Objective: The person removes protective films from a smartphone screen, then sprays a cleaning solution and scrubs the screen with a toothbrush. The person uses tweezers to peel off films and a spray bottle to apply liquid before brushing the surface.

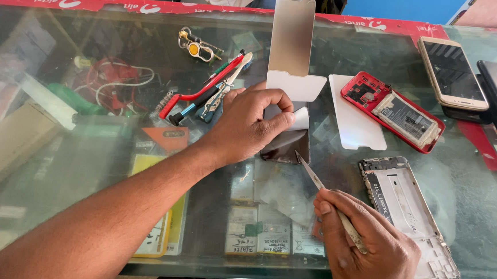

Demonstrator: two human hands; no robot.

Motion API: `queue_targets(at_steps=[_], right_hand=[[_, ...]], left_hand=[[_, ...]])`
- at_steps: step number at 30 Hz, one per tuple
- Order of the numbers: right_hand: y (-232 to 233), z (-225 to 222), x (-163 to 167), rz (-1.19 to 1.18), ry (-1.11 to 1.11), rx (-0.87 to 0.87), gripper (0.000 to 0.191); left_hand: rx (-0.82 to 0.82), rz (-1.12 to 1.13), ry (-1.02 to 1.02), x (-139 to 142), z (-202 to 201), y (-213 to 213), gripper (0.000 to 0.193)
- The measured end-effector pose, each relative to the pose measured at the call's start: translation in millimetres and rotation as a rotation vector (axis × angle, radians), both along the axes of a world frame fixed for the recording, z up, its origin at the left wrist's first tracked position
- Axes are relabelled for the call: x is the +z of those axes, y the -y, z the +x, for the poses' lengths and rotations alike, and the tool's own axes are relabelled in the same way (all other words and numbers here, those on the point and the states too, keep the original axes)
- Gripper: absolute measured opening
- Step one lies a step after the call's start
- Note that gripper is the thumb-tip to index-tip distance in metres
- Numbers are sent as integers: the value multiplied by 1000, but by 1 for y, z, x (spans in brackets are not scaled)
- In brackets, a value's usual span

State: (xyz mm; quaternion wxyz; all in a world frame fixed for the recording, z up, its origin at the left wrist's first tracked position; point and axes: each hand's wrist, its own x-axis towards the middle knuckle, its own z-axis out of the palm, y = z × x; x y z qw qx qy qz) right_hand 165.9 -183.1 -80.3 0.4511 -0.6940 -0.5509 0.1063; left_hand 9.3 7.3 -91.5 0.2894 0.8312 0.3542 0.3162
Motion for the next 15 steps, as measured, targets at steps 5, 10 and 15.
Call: queue_targets(at_steps=[5, 10, 15], right_hand=[[10, 9, -12, 269, -295, 10, 33], [3, 50, 3, 465, -731, 276, 49], [-60, 73, 56, 312, -345, 335, 35]], left_hand=[[8, 123, 51, 0, 1, 2, 20], [14, 156, 77, 1, 1, 4, 17], [41, 160, 127, 5, 1, 6, 21]])
